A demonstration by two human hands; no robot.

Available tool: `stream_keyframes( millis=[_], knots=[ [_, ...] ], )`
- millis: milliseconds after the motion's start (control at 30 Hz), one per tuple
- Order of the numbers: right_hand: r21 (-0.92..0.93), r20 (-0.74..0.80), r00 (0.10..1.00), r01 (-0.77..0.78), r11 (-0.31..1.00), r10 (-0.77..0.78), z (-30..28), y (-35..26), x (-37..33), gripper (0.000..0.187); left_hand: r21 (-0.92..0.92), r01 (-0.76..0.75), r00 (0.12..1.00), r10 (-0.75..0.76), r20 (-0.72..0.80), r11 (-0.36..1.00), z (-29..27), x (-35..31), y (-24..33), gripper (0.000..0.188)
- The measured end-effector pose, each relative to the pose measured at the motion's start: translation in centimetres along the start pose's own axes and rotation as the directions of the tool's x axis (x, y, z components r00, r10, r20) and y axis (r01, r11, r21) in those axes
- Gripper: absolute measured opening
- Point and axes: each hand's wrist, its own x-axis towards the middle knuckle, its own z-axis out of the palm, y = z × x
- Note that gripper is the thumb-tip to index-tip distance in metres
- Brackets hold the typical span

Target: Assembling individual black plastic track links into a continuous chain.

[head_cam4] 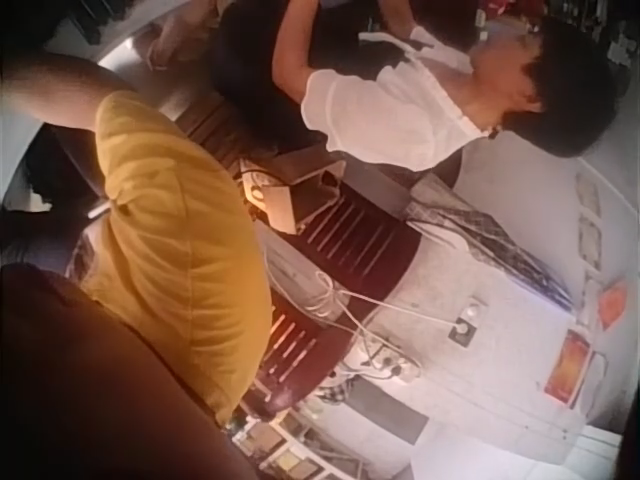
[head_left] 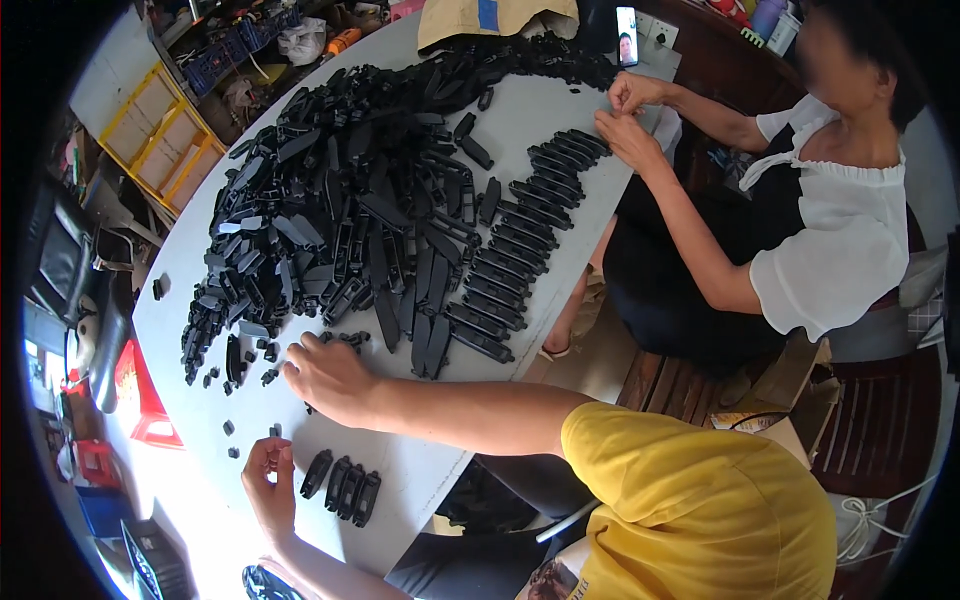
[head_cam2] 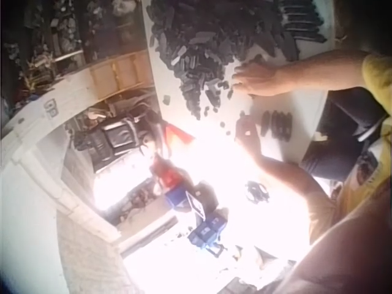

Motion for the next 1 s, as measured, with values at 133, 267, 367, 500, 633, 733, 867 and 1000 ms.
stream_keyframes(
  millis=[133, 267, 367, 500, 633, 733, 867, 1000],
  knots=[
    [-0.043, 0.005, 1.0, 0.017, 0.999, -0.017, -0.6, 0.0, 0.0, 0.02, -0.012, 0.008, 1.0, -0.008, -0.016, 1.0, 0.2, 0.0, -0.1, 0.009],
    [0.006, -0.168, 0.985, 0.036, 0.999, -0.034, -0.3, -0.3, 0.0, 0.025, 0.012, 0.04, 0.999, -0.04, 0.002, 0.999, 0.0, -0.1, 0.5, 0.013],
    [0.145, -0.358, 0.93, 0.143, 0.979, -0.082, -1.2, -0.8, -0.1, 0.029, 0.019, -0.063, 0.994, 0.065, -0.083, 0.998, 0.4, 0.2, -0.2, 0.02],
    [0.613, -0.265, 0.964, 0.142, 0.778, 0.033, -1.1, -1.6, -0.2, 0.03, -0.035, -0.081, 0.987, 0.076, -0.139, 0.996, 1.0, 0.5, -0.2, 0.03],
    [0.789, -0.241, 0.97, 0.189, 0.584, 0.011, -0.7, -2.0, -0.2, 0.023, -0.083, -0.196, 0.964, 0.177, -0.197, 0.977, 1.9, 0.7, -0.9, 0.036],
    [0.892, -0.107, 0.994, 0.084, 0.444, 0.027, -0.8, -2.3, -0.3, 0.02, -0.193, -0.132, 0.983, 0.104, -0.151, 0.972, 2.0, 0.7, -0.7, 0.035],
    [0.862, -0.157, 0.987, 0.124, 0.492, 0.027, -0.5, -2.5, -0.4, 0.02, -0.223, -0.126, 0.98, 0.086, -0.178, 0.967, 1.8, 0.6, -1.2, 0.03],
    [0.806, -0.214, 0.976, 0.148, 0.573, 0.049, -0.9, -2.4, -0.4, 0.018, -0.184, -0.101, 0.983, 0.07, -0.171, 0.978, 1.4, 0.6, -1.9, 0.024]
  ],
)
